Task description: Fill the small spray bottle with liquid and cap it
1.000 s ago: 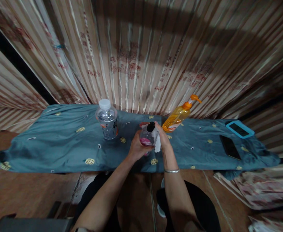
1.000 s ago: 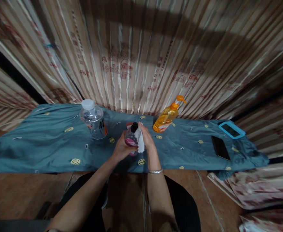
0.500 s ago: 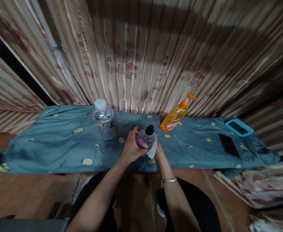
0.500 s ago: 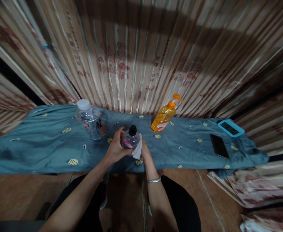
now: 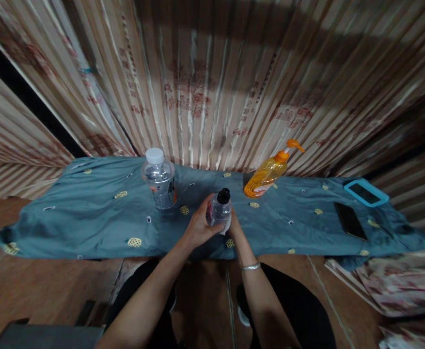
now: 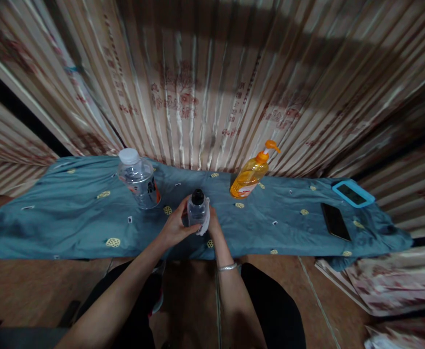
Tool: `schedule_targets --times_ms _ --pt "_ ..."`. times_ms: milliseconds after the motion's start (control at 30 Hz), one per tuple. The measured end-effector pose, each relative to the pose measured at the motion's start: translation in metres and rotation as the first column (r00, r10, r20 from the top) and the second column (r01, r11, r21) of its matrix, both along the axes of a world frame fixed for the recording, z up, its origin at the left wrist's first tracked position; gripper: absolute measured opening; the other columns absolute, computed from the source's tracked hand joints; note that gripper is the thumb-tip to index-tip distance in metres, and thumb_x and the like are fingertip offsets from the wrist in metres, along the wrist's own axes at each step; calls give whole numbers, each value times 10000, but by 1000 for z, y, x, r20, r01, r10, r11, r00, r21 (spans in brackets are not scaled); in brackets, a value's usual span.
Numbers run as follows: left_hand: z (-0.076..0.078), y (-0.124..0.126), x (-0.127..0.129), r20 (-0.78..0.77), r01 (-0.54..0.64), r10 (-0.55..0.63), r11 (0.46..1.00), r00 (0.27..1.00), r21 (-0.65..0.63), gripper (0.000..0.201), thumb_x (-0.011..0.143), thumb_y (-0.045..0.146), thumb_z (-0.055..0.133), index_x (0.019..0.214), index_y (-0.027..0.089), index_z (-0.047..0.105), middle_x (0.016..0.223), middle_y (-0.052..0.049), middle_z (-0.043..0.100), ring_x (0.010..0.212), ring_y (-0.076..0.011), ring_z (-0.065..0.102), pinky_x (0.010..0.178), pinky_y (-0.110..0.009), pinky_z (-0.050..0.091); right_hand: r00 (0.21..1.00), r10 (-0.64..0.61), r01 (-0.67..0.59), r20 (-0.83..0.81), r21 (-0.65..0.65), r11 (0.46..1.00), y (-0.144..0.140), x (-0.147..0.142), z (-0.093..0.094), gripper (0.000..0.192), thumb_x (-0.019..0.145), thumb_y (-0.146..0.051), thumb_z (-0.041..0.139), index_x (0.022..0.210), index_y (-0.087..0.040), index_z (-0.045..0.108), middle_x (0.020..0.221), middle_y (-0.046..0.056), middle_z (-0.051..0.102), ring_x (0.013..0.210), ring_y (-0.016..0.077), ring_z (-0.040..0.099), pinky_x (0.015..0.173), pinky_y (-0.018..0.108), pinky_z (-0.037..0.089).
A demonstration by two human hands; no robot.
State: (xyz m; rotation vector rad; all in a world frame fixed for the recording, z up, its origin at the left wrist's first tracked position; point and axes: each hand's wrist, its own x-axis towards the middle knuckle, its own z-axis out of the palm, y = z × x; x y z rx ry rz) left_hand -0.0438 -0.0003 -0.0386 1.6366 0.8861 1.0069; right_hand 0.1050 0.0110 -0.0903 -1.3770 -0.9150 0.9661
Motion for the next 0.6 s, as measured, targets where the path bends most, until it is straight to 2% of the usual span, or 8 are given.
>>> schedule_targets --times_ms 33,100,167,233,300,433,533,600 --pt "1 0 0 7 2 -1 1000 1000 -17 831 601 184 827 1367 210 504 1358 -111 646 1242 -290 631 1080 -436 489 999 27 -27 18 -13 1000 -5 0 -9 381 982 -393 628 1291 -177 572 1288 103 578 1090 229 614 922 444 560" --pt "4 1 -1 22 -8 9 999 1000 -40 805 576 186 846 1319 224 536 1299 -87 681 1181 -273 661 1026 -405 521 997 52 -51 55 -14 999 -15 0 -19 321 981 -429 612 1159 -164 644 1170 99 641 1007 215 634 879 398 565" --pt "5 3 -2 41 -16 18 998 999 -56 779 554 185 857 1272 227 558 1225 -70 708 1107 -256 686 962 -375 546 995 37 -40 95 22 999 -24 0 -22 362 971 -504 568 965 -163 688 982 91 695 895 208 648 816 353 559" --pt "6 6 -3 75 -29 34 997 997 -71 759 538 198 867 1236 221 568 1153 -59 724 1045 -242 696 917 -357 554 989 9 -20 146 74 997 -30 0 -19 428 947 -566 514 892 -180 692 924 93 715 896 222 663 833 349 547" --pt "7 9 -5 116 -71 80 994 990 -84 762 526 237 883 1219 214 568 1116 -51 720 1025 -238 693 911 -363 551 976 -18 -6 215 113 994 -33 -2 -17 414 926 -553 510 982 -186 692 1062 112 716 1043 241 661 964 383 513" --pt "14 18 -14 168 -262 268 963 949 -61 770 503 336 907 1185 211 575 1131 -47 675 1068 -252 661 925 -390 536 935 -33 -5 352 107 994 -34 -8 -15 390 868 -389 574 1170 -156 658 1318 167 629 1294 282 553 1159 456 376" --pt "22 23 -21 173 -382 384 923 907 -44 777 485 360 911 1166 213 565 1127 -44 650 1077 -253 640 897 -379 538 902 -19 -20 431 86 996 -35 -7 -8 531 812 -302 609 1317 -139 586 1415 172 562 1372 297 486 1201 491 324" --pt "26 26 -23 167 -435 435 900 885 -35 785 490 361 906 1175 218 550 1112 -36 643 1056 -242 638 888 -371 534 852 23 -75 523 78 994 -37 -4 6 682 778 -277 638 1429 -134 492 1486 165 496 1427 297 423 1225 498 287"
